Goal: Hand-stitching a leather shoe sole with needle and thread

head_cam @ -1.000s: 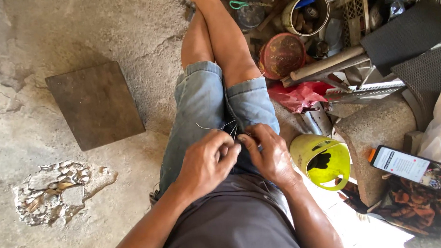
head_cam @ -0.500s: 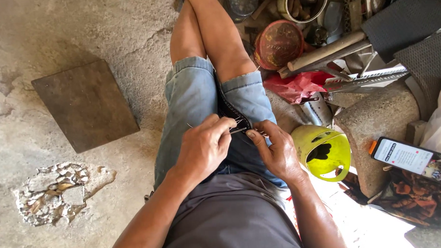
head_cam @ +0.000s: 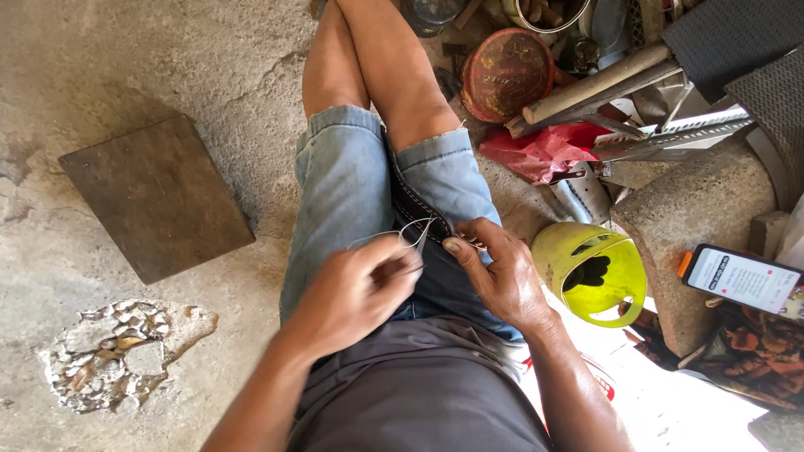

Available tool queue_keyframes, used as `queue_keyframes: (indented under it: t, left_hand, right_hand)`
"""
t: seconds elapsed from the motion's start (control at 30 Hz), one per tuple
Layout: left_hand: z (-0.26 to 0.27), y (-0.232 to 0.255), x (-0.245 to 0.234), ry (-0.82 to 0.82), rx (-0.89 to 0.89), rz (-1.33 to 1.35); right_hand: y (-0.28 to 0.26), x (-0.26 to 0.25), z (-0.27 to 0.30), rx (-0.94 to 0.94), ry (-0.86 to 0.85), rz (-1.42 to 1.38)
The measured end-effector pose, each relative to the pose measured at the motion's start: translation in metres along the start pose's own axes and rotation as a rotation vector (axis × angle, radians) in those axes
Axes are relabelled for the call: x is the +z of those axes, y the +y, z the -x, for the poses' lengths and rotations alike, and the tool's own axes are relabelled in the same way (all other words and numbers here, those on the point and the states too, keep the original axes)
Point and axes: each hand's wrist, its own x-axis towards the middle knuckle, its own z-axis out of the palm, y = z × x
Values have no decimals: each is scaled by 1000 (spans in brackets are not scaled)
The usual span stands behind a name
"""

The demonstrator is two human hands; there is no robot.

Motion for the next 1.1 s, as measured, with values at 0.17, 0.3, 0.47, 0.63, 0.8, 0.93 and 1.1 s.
queue_keyframes:
  t: [0.17, 0.3, 0.47, 0.63, 0.8, 0.93, 1.1]
  left_hand:
    - [39, -4, -70, 163, -22, -212]
    - [64, -32, -101, 259, -152, -648]
    - [36, -43, -50, 451, 15, -763]
    - [7, -38, 2, 324, 177, -518]
    - [-2, -51, 24, 254, 106, -300]
    - [-1, -54, 31, 294, 101, -226]
    - [-2, -62, 43, 304, 157, -205]
  right_hand:
    - [0, 2, 1, 50, 31, -18]
    - [39, -13, 16, 190, 152, -102]
    - [57, -41, 23, 200, 192, -63]
    - [48, -33, 29, 201, 187, -87]
    - [74, -33, 32, 311, 305, -94]
    - [55, -26, 16, 394, 298, -56]
    - [9, -19, -1, -103, 340, 325]
